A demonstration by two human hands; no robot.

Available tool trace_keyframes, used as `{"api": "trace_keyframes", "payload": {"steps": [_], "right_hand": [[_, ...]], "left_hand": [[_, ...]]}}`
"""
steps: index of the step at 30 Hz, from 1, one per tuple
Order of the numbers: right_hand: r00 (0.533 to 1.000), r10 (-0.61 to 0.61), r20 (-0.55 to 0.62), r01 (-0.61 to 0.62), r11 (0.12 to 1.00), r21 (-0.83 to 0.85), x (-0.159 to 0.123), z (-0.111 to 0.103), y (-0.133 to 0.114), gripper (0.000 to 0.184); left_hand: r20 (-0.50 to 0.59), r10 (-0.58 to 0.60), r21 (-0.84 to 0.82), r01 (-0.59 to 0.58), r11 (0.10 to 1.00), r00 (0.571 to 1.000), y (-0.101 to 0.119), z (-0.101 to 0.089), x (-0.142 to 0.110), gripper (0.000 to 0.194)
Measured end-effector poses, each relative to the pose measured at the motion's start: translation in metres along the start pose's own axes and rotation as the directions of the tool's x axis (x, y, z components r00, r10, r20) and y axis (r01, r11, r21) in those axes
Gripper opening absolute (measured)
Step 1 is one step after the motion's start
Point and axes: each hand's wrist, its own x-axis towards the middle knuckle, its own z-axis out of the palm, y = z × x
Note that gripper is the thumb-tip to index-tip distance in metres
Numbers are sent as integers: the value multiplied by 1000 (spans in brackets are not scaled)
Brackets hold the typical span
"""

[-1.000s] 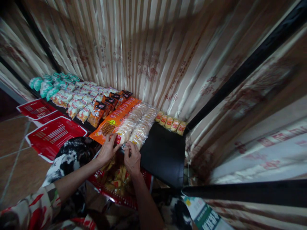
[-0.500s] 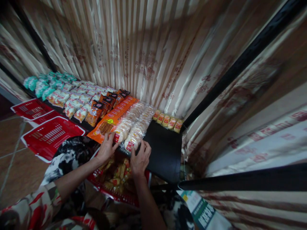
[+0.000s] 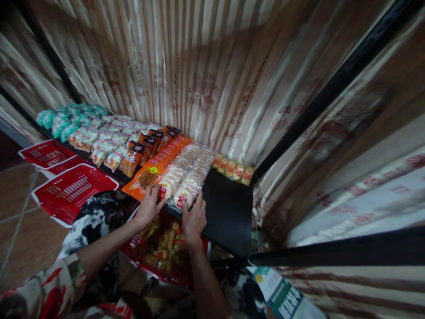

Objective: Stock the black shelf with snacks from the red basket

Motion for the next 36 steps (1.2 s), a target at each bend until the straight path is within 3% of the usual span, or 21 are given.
{"api": "trace_keyframes", "payload": {"steps": [25, 36], "right_hand": [[997, -16, -81, 16, 1000, 1, -4, 4, 5, 69], [1000, 24, 20, -21, 995, -102, -1, 0, 0, 63]], "left_hand": [[-9, -27, 20, 27, 999, 1000, 5, 3, -1, 46], [-20, -19, 51, 20, 998, 1000, 5, 5, -1, 48]]}}
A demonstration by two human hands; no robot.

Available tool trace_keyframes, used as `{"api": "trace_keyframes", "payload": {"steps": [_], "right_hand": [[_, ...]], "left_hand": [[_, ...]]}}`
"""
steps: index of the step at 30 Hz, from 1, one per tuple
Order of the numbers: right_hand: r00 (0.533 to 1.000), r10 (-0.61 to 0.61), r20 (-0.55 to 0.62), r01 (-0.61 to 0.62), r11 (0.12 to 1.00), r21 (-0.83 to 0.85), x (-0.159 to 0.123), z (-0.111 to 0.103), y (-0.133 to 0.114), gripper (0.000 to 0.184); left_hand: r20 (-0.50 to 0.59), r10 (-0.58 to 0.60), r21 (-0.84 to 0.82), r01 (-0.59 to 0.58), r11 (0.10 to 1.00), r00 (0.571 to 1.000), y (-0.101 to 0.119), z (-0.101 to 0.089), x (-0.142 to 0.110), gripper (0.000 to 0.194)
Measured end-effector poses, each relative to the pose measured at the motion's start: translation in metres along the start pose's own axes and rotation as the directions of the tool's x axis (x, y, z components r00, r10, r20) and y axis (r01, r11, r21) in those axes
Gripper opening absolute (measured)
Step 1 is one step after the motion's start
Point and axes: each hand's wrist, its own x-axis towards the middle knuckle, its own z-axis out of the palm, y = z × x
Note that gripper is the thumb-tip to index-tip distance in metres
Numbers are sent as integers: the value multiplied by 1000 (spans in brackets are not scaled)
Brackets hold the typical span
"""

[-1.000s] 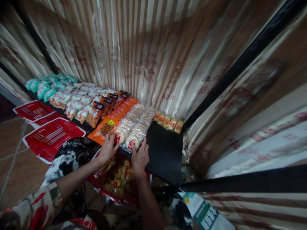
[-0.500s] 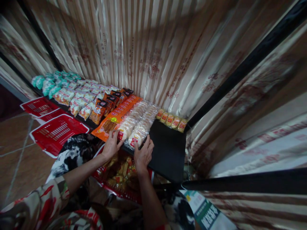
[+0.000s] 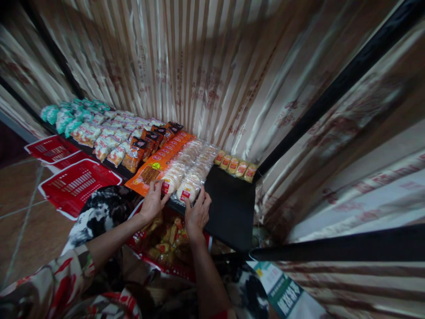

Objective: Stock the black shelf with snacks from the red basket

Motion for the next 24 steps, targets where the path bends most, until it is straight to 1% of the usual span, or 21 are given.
{"api": "trace_keyframes", "payload": {"steps": [9, 17, 24], "right_hand": [[1000, 17, 20, -16, 999, -40, 1, 1, -2, 61], [1000, -13, -4, 12, 999, -41, 1, 2, -1, 62], [1000, 4, 16, -3, 998, -56, 3, 2, -1, 64]], "left_hand": [[-5, -7, -7, 6, 1000, 1000, 2, 0, 0, 47], [-7, -2, 14, 2, 1000, 1000, 2, 1, 0, 46], [-11, -6, 7, 6, 1000, 1000, 1, 4, 1, 46]]}}
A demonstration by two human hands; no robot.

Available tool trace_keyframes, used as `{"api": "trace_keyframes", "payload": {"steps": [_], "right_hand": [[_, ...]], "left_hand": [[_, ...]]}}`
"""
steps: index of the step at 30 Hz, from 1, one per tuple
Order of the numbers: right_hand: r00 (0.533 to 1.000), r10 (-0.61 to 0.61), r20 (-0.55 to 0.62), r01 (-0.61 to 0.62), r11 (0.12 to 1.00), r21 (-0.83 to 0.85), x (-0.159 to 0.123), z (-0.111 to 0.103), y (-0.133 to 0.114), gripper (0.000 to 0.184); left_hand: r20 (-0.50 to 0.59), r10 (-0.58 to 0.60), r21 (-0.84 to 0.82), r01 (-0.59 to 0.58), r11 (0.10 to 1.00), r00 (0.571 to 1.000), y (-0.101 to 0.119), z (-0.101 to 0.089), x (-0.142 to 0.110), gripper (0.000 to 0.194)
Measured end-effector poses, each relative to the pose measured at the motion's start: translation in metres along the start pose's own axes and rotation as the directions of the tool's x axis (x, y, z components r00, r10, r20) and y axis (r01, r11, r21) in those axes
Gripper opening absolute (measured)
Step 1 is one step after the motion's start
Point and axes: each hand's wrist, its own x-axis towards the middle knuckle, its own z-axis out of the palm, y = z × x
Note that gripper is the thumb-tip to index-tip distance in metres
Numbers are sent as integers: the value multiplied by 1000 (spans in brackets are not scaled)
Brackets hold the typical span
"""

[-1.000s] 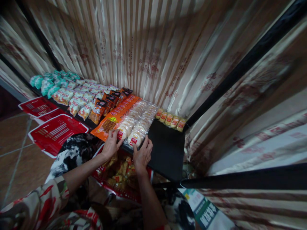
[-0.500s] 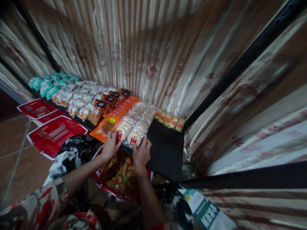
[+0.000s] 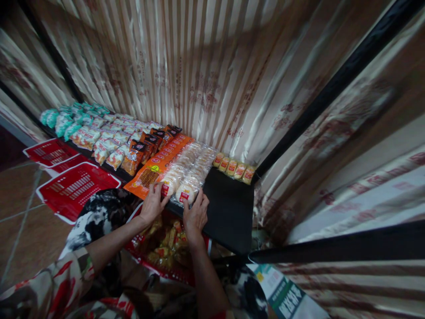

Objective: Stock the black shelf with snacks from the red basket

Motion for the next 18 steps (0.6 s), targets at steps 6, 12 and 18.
{"api": "trace_keyframes", "payload": {"steps": [6, 12, 18], "right_hand": [[1000, -4, 7, 3, 1000, 6, 0, -1, 1, 64], [1000, -5, 0, 5, 1000, 23, -1, -1, 2, 64], [1000, -7, -1, 7, 1000, 17, -1, 0, 1, 65]], "left_hand": [[-48, 29, -39, -31, 999, 998, -4, 3, -4, 48], [-63, 47, -52, -50, 997, 997, -6, 3, -8, 42], [-37, 46, -36, -48, 998, 998, -6, 3, -6, 35]]}}
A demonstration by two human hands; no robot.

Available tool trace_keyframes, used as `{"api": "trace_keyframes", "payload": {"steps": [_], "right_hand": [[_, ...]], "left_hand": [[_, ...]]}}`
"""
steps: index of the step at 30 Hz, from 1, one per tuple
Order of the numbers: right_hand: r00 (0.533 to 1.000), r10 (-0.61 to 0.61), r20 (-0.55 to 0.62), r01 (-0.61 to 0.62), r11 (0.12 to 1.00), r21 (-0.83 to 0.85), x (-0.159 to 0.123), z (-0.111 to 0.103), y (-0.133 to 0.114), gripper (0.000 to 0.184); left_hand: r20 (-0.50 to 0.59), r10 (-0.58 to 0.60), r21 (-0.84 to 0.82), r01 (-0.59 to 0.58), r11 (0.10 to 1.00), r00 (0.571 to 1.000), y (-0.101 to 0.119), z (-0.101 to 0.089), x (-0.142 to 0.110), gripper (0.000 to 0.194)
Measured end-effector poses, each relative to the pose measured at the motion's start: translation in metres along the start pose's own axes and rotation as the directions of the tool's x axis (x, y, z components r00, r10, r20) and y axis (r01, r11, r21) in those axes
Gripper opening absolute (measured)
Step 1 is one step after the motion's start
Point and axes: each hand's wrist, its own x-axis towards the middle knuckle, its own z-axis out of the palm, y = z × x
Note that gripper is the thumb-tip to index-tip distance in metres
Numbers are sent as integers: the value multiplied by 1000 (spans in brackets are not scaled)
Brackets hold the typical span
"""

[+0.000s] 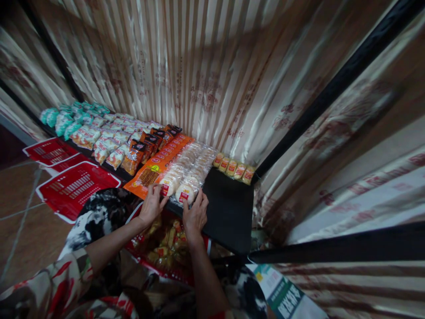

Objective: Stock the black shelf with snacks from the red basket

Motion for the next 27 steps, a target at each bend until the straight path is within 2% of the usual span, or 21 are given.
{"api": "trace_keyframes", "payload": {"steps": [16, 20, 24, 27], "right_hand": [[1000, 4, 1, -4, 994, 111, -3, -5, 2, 61], [998, -18, -53, 23, 994, 106, -3, -3, 6, 61], [974, -127, -189, 153, 980, 127, -6, -5, 9, 54], [915, -301, -269, 356, 916, 183, -17, -10, 3, 43]], "left_hand": [[-5, 12, -43, -13, 999, 1000, -1, -3, -11, 40], [-13, 25, -30, -25, 999, 1000, 0, -3, -16, 40], [-33, 27, 26, -26, 999, 999, 6, -11, -18, 32], [27, 27, -6, -27, 1000, 999, 9, -18, -21, 27]]}}
